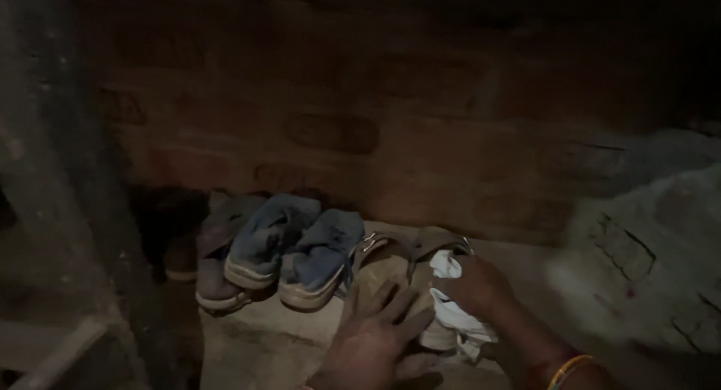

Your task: The person wipes a pair of beige slide sandals with a white cloth, cleaning the straps and soles. The person handles the sandals one at a time, turning them over to wipe different surfaces, then places them back on a low brick ledge among other footwear.

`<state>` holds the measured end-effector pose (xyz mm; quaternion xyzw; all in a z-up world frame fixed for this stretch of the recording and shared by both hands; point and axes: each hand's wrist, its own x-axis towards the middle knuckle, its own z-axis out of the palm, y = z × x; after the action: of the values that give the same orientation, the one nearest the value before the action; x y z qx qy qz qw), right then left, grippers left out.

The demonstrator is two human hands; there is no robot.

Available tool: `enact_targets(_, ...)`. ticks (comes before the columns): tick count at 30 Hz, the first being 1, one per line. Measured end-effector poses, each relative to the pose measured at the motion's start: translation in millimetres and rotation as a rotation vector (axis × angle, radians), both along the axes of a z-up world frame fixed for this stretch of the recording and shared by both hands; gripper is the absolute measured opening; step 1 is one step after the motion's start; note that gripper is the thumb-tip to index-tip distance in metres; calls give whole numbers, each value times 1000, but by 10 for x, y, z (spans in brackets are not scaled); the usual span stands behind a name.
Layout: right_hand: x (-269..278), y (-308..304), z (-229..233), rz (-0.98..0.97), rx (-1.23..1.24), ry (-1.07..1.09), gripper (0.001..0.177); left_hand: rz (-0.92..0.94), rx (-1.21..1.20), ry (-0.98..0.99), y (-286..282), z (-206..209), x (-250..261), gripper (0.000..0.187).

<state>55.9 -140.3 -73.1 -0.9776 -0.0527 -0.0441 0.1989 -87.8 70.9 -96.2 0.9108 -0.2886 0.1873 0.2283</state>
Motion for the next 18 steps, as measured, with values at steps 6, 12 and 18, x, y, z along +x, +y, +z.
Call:
enact_targets(6,-104,90,115,-27,-21,36,49,46,66,-123,-23,-71,125,57)
enact_targets(12,-62,163,180,-76,-81,79,54,43,47,-119,1,-53,97,53)
enact_targets(18,-105,164,188,-58,-30,65,52,44,32,-219,-9,-163,169,52)
